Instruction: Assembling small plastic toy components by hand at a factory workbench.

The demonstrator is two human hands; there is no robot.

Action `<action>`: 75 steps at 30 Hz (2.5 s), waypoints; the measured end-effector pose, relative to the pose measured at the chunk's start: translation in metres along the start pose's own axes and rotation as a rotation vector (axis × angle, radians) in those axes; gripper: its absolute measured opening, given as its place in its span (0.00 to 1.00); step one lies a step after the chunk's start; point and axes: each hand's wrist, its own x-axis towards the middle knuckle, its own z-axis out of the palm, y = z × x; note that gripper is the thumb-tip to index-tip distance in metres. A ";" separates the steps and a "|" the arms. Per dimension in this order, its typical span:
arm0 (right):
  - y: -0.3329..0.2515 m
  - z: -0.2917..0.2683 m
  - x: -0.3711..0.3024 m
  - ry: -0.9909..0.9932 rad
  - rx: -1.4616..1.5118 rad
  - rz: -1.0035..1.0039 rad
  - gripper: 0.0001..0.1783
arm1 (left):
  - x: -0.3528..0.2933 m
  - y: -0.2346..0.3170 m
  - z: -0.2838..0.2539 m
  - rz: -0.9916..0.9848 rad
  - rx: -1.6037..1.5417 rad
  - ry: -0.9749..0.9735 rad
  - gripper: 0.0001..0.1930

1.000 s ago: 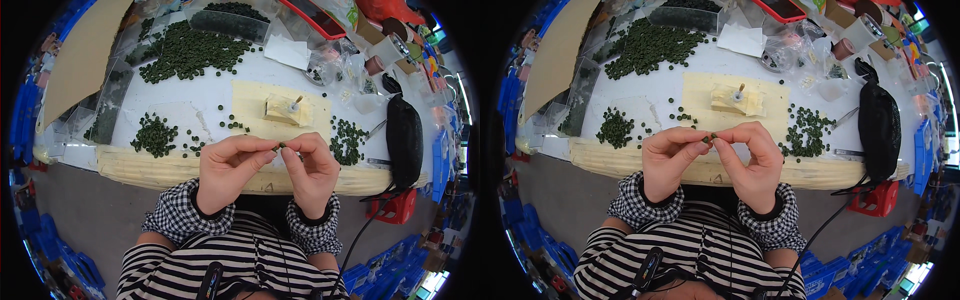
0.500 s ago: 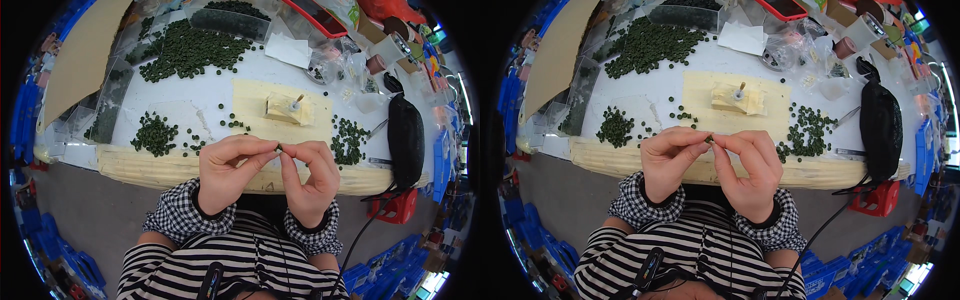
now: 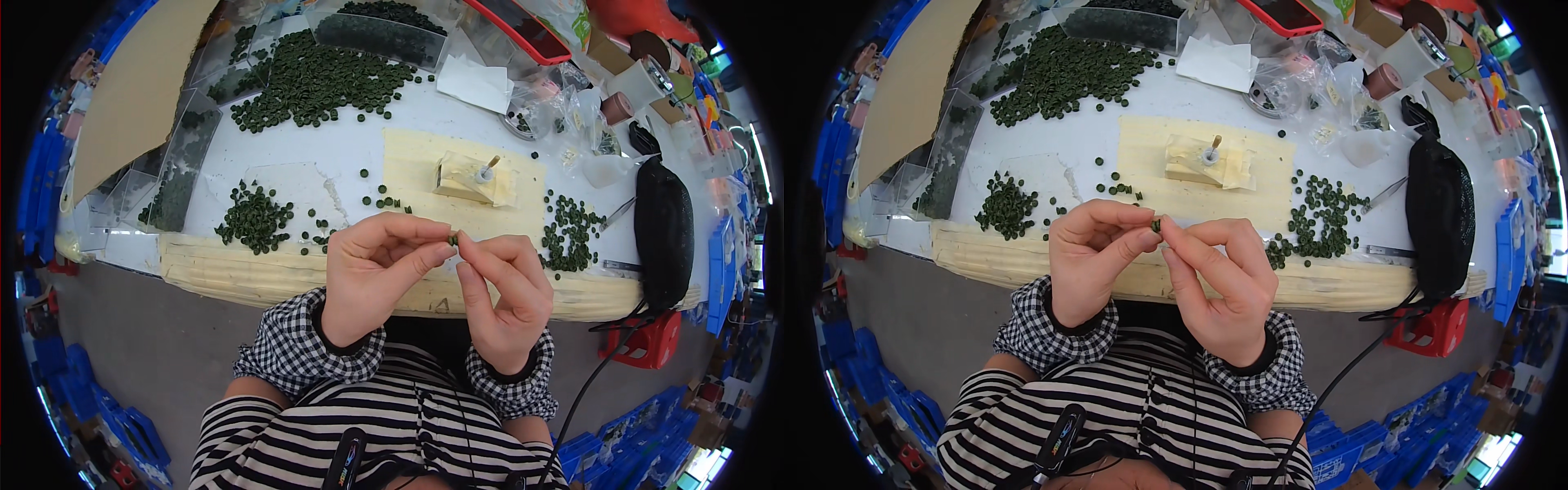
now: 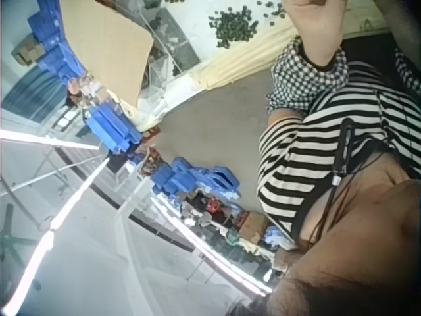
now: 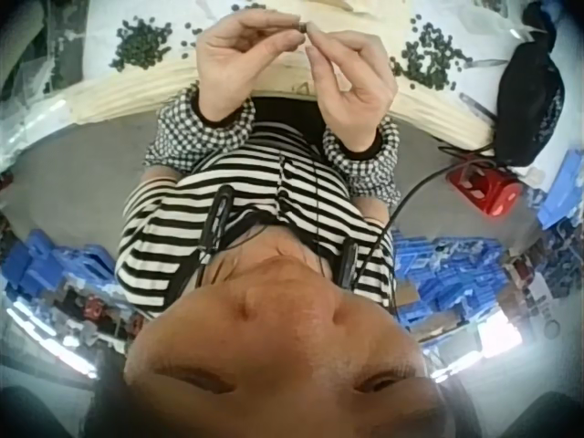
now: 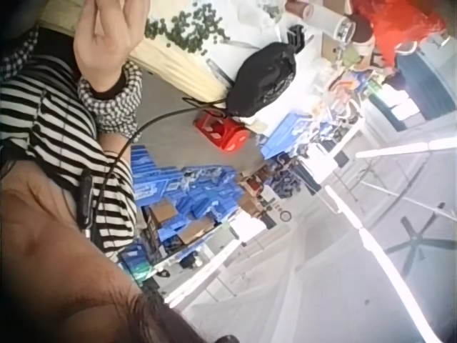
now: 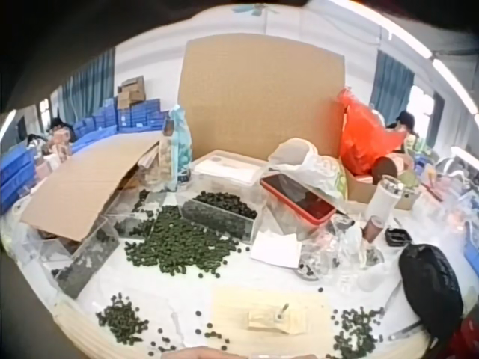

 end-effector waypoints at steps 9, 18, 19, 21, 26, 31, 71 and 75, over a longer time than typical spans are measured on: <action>0.005 0.001 -0.004 0.004 0.024 -0.023 0.18 | 0.000 -0.001 -0.004 0.058 0.103 -0.053 0.09; 0.004 0.000 -0.004 -0.039 0.048 -0.045 0.19 | 0.001 -0.001 -0.008 0.093 0.122 -0.088 0.09; 0.003 -0.001 -0.004 -0.042 0.042 -0.051 0.19 | 0.000 -0.001 -0.008 0.083 0.116 -0.086 0.09; 0.002 -0.001 -0.005 -0.054 0.040 -0.051 0.19 | 0.001 -0.002 -0.010 0.073 0.109 -0.100 0.09; 0.002 -0.003 -0.006 -0.080 0.056 -0.035 0.19 | -0.002 -0.001 -0.010 0.010 0.116 -0.100 0.10; 0.003 -0.003 -0.009 -0.088 0.087 -0.021 0.19 | -0.002 -0.001 -0.012 0.033 0.148 -0.114 0.10; 0.014 -0.002 -0.004 -0.112 0.076 -0.209 0.18 | 0.003 0.001 -0.020 0.022 0.106 -0.171 0.08; 0.016 -0.002 -0.004 -0.116 0.067 -0.217 0.18 | 0.004 0.001 -0.020 0.002 0.091 -0.179 0.08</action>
